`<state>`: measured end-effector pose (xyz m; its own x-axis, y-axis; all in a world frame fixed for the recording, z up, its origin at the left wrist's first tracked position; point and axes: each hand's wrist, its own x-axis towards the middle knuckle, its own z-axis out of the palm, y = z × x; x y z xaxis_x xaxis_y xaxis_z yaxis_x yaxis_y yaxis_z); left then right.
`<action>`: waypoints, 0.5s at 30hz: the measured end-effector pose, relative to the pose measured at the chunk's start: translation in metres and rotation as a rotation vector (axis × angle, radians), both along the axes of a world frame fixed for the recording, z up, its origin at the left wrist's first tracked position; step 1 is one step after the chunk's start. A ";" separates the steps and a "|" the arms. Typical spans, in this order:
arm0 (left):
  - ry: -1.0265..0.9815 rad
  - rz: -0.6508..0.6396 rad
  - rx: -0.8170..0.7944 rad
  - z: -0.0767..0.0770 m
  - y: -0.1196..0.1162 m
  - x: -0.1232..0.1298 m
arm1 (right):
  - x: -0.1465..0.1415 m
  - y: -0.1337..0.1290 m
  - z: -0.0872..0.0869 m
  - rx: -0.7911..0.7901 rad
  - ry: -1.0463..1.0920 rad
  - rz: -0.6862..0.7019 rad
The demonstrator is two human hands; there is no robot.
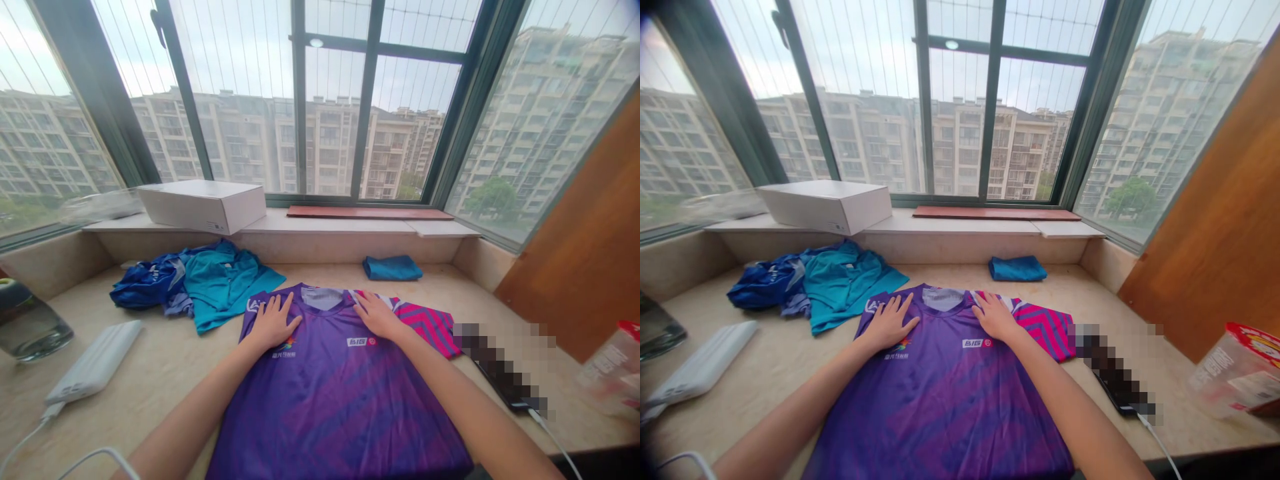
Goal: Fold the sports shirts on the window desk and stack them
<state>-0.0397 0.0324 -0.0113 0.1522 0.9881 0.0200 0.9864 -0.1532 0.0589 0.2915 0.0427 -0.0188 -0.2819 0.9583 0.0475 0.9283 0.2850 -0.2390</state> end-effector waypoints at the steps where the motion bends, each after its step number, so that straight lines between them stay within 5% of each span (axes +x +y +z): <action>1: 0.001 0.003 -0.005 0.000 0.001 0.000 | -0.007 0.003 0.001 0.005 0.009 0.031; 10: -0.012 0.030 0.012 -0.002 -0.006 -0.004 | -0.032 0.044 0.012 0.155 0.000 -0.074; 15: -0.026 0.040 0.021 0.001 -0.009 -0.002 | -0.038 0.038 0.016 0.223 -0.021 0.004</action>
<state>-0.0413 0.0233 -0.0107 0.1117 0.9928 0.0440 0.9900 -0.1150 0.0818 0.2535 0.0804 -0.0024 -0.2888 0.9237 0.2518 0.9312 0.3321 -0.1504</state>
